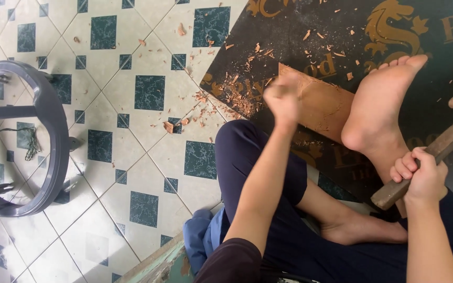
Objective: A person sitting on the floor uses a hammer and a chisel to carve and shape a piece of wood.
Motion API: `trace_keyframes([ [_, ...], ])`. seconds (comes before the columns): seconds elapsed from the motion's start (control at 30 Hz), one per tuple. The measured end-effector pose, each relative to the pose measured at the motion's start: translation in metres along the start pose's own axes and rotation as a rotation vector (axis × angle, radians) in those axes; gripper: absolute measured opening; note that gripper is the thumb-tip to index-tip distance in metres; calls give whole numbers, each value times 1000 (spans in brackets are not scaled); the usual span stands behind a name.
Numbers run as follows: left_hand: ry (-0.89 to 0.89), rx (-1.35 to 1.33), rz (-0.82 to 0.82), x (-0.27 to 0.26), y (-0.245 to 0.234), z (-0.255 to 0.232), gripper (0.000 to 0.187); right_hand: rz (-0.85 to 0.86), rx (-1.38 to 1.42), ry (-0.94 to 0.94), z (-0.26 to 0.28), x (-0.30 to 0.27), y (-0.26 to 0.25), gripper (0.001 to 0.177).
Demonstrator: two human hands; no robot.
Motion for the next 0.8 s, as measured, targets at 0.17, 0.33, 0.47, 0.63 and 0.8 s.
trace_keyframes([
  [0.17,-36,-84,18,33,24,-102,46,88,-44,-40,-2,4,6,35],
  [0.33,-191,-161,8,19,7,-81,34,168,-132,-102,-4,1,13,35],
  [0.47,-39,-280,-139,27,-5,-102,48,154,-83,-80,-11,3,9,32],
  [0.63,-38,-278,-88,28,4,-88,47,105,-73,-69,-7,-3,8,37],
  [0.8,-20,-321,-82,30,7,-85,46,104,-68,-79,-9,-4,9,33],
])
Point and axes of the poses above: each hand's wrist, its own x-axis towards the middle knuckle, its own y-axis out of the palm, z = x × y, the point moved 8 cm from there along x, towards the middle knuckle, and after that the axes turned 12 degrees about y, right-handed, at the moved point
